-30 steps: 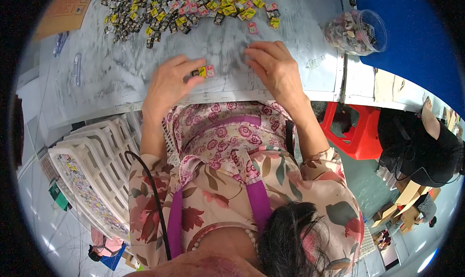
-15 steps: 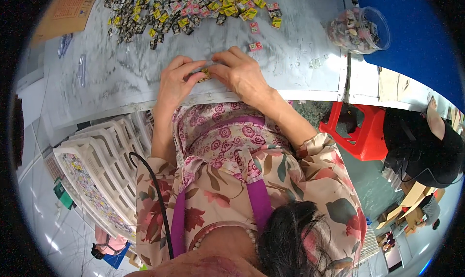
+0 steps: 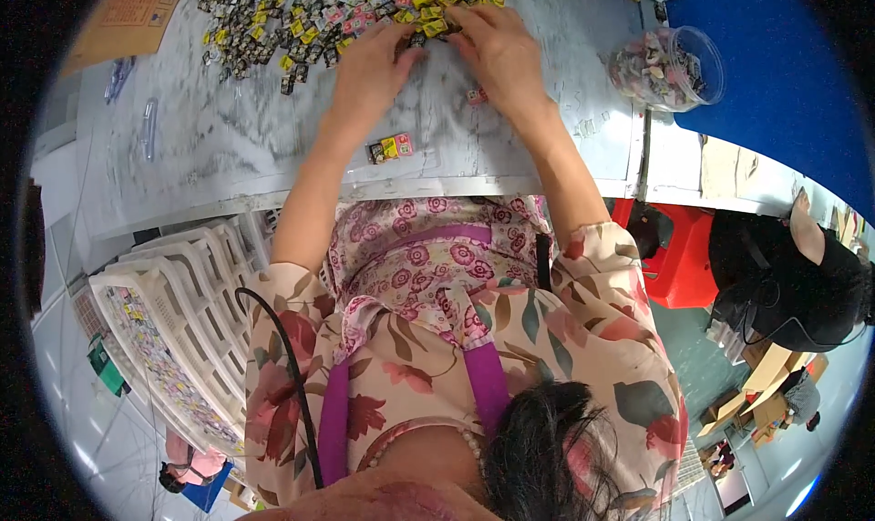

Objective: Sorting small plastic toy components and placing them into a partitioned tray.

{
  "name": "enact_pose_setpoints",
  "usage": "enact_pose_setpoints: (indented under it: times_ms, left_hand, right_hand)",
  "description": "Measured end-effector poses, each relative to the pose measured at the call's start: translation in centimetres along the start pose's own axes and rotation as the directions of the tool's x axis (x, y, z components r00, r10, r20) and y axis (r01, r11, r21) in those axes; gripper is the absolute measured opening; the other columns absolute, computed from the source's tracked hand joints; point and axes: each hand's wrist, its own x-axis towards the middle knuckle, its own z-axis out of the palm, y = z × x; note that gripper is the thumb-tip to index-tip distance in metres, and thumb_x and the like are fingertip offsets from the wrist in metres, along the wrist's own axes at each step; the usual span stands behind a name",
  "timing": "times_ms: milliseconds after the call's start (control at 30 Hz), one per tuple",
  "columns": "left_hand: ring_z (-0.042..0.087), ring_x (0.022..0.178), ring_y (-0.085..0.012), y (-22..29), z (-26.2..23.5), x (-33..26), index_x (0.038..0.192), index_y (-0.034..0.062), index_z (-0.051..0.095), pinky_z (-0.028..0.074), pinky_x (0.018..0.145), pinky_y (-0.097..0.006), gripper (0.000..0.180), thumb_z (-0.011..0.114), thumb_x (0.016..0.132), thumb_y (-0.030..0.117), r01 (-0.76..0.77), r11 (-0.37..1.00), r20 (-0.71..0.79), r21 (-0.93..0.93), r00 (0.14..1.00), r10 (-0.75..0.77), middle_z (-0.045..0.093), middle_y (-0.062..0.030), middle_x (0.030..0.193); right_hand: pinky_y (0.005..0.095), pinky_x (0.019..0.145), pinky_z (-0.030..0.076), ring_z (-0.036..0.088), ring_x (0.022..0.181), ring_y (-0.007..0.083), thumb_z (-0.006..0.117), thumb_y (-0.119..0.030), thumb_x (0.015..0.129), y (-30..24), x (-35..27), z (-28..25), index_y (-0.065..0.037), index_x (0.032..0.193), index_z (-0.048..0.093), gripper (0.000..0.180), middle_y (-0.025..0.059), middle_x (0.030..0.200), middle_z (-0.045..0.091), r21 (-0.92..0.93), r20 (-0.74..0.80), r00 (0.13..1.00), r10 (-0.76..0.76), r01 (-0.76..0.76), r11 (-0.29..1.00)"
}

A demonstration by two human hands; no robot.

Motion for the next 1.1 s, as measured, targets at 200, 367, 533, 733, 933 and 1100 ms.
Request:
enact_pose_setpoints:
  times_ms: [200,367,533,733,933,1100]
  left_hand:
    - [0.066,0.085,-0.0358,-0.9,-0.7,-0.9,0.098,0.0034,0.069,0.054,0.076,-0.044,0.018,0.069,0.082,0.010,0.074,0.996,0.023,0.052,0.997,-0.075,0.066,-0.0150,0.094]
    - [0.066,0.086,-0.0355,-1.9,-3.3,-3.1,0.100,0.0037,0.070,0.053,0.078,-0.042,0.019,0.068,0.081,0.005,0.099,0.994,0.142,-0.052,0.986,-0.091,0.067,-0.0154,0.094]
    - [0.066,0.090,-0.0353,-1.9,-4.5,-4.2,0.102,0.0042,0.071,0.053,0.080,-0.042,0.022,0.064,0.082,0.000,0.190,0.973,0.287,-0.133,0.947,-0.145,0.068,-0.0142,0.097]
    - [0.065,0.094,-0.0355,-3.2,-4.4,-4.4,0.102,0.0038,0.072,0.052,0.081,-0.041,0.025,0.059,0.083,-0.007,0.036,0.983,0.173,-0.182,0.985,-0.004,0.068,-0.0137,0.104]
    - [0.065,0.084,-0.0299,-1.3,-4.4,-5.4,0.104,0.0039,0.072,0.052,0.075,-0.037,0.023,0.070,0.081,0.003,0.346,0.908,0.153,-0.238,0.936,-0.317,0.066,-0.0135,0.100]
    - [0.064,0.079,-0.0264,-1.8,-4.1,-5.5,0.105,0.0041,0.072,0.052,0.070,-0.035,0.026,0.074,0.079,0.005,0.221,0.955,0.155,-0.196,0.969,-0.192,0.066,-0.0113,0.102]
  right_hand:
    - [0.0364,0.078,0.054,0.067,0.091,0.0288,0.072,-0.009,0.085,1.3,0.6,0.0,-0.009,0.112,0.070,0.028,0.0094,0.105,0.067,0.096,0.046,0.999,0.003,-0.008,0.995]
    - [0.0306,0.072,0.052,0.068,0.084,0.0229,0.068,-0.004,0.086,-0.3,0.7,-1.5,-0.006,0.107,0.071,0.021,0.0096,0.096,0.069,0.324,0.233,0.947,0.221,-0.290,0.901]
    - [0.0321,0.073,0.052,0.067,0.082,0.0237,0.065,-0.006,0.088,-3.3,0.3,-0.3,-0.005,0.108,0.070,0.021,0.0103,0.095,0.069,0.389,0.587,0.809,0.036,-0.320,0.864]
    - [0.0343,0.077,0.052,0.065,0.087,0.0276,0.067,-0.011,0.088,-3.2,-0.2,0.7,-0.004,0.113,0.068,0.026,0.0113,0.099,0.068,0.275,0.428,0.904,-0.012,-0.117,0.954]
    - [0.0376,0.085,0.051,0.064,0.098,0.0310,0.068,-0.010,0.086,-3.7,-1.9,-0.3,-0.004,0.113,0.068,0.027,0.0117,0.111,0.065,0.250,0.427,0.902,0.064,-0.186,0.950]
    - [0.0396,0.088,0.050,0.061,0.104,0.0315,0.068,-0.007,0.085,-4.5,-1.8,0.7,-0.004,0.111,0.068,0.026,0.0122,0.114,0.064,0.183,0.341,0.940,-0.019,-0.047,0.982]
